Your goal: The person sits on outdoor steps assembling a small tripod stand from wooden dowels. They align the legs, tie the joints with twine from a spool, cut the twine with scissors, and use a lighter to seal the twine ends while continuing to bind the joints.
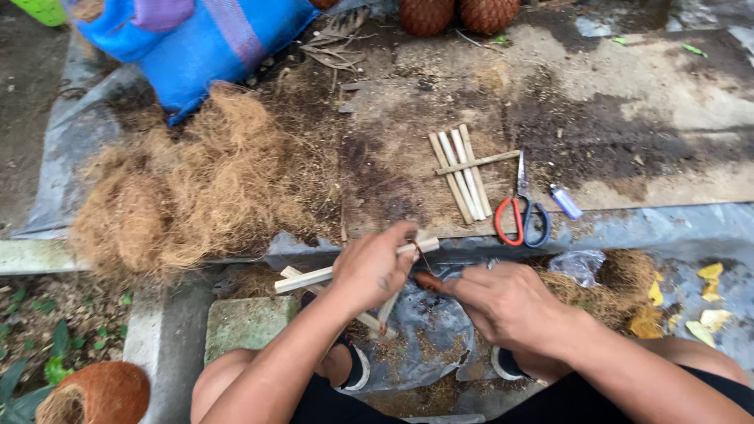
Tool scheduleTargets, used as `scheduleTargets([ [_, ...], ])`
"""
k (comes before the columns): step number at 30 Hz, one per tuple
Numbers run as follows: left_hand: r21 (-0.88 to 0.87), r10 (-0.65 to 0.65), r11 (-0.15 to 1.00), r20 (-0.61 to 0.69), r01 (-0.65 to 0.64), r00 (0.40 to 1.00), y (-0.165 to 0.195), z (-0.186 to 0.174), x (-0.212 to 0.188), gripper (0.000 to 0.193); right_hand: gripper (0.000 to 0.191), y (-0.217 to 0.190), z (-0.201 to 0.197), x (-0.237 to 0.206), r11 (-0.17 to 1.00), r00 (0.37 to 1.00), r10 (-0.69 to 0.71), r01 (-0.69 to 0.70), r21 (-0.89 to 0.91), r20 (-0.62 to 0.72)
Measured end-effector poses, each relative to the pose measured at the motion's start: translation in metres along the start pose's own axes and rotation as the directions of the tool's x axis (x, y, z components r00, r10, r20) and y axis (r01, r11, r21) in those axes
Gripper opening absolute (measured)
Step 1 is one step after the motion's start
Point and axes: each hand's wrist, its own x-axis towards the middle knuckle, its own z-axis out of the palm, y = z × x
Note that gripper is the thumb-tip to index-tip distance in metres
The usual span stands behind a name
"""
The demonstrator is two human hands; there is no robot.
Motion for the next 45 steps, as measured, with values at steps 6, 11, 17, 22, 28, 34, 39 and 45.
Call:
scheduleTargets([
  [6,0.194,0.119,0.969,0.182,-0.154,0.976,0.018,0.022,-0.003,0.03,0.026,0.006,-0.028,0.025,1.0,0.999,0.004,-0.004,0.013,-0.05],
  [11,0.102,0.179,0.972,0.251,-0.21,0.951,0.03,0.024,-0.02,0.02,0.019,0.024,-0.024,0.036,0.984,0.994,0.068,-0.053,0.168,-0.081],
  [17,0.012,0.224,0.973,0.204,-0.231,0.953,0.04,0.016,-0.033,0.018,0.013,0.064,0.024,0.035,0.589,0.913,0.342,-0.392,0.707,0.221],
  [22,0.002,0.086,0.996,0.057,-0.087,0.995,0.03,-0.005,-0.028,0.024,0.015,0.074,0.068,0.027,0.104,0.863,0.323,-0.44,0.892,0.388],
  [28,-0.043,-0.042,0.998,-0.03,0.04,0.999,0.012,-0.008,-0.012,0.03,0.017,0.04,0.062,0.022,0.397,0.845,0.488,-0.439,0.806,0.22],
  [34,-0.037,0.071,0.997,-0.093,-0.074,0.993,0.008,0.001,-0.005,0.035,0.015,0.004,0.033,0.023,0.635,0.795,0.562,-0.591,0.497,0.227],
  [39,-0.006,-0.214,0.975,0.256,0.223,0.943,0.021,-0.002,-0.001,0.037,0.007,-0.002,0.005,0.019,0.976,0.992,0.123,-0.127,0.178,0.036],
  [45,0.016,0.113,0.992,0.264,-0.122,0.958,0.027,0.004,-0.014,0.061,0.011,0.006,-0.01,0.028,0.967,0.991,0.129,-0.132,0.217,0.028],
])
